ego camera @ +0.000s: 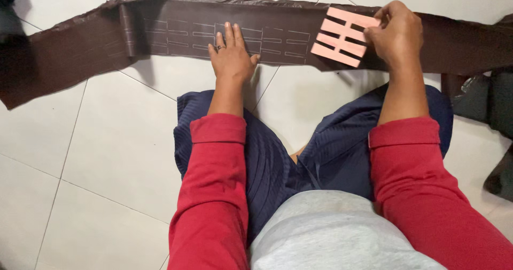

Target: The person sits on the floor and uses a small pointed tool to trace rectangular outlines from a pink paper template onto a long piece of dark brown fabric. The person repeatedly repositions the template along the fabric and traces the pattern multiple times.

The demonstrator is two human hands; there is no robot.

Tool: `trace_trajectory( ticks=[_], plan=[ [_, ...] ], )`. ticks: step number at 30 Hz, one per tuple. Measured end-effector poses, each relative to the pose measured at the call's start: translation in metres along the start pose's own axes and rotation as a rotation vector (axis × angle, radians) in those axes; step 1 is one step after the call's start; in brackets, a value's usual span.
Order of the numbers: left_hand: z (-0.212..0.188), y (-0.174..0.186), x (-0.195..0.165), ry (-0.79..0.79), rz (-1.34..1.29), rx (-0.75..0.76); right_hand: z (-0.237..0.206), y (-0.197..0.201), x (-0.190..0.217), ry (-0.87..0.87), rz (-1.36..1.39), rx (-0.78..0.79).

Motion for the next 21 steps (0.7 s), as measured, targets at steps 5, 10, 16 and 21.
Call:
trace_trajectory(
  ticks=[5,10,16,21],
  plan=[
    [-0.003,0.001,0.003,0.016,0.072,0.038,0.001,-0.001,-0.016,-0.101,-0.229,0.039],
    [-0.006,0.002,0.009,0.047,0.122,0.066,0.001,-0.02,0.004,-0.045,-0.168,0.031],
    [-0.009,0.004,0.025,0.122,0.164,0.069,-0.008,-0.04,0.024,-0.046,-0.032,0.045],
    [-0.01,0.005,0.034,0.152,0.171,0.059,-0.014,-0.047,0.038,0.003,0.013,0.023]
  ],
)
Point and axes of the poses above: each hand's wrist, its own z-axis towards the middle knuckle, its own y-axis out of the back of the hand, x = y × z, the point moved 8 cm from there along z, towards the middle knuckle, and after that the axes turned 1 degree about x, right-handed, at the moved point
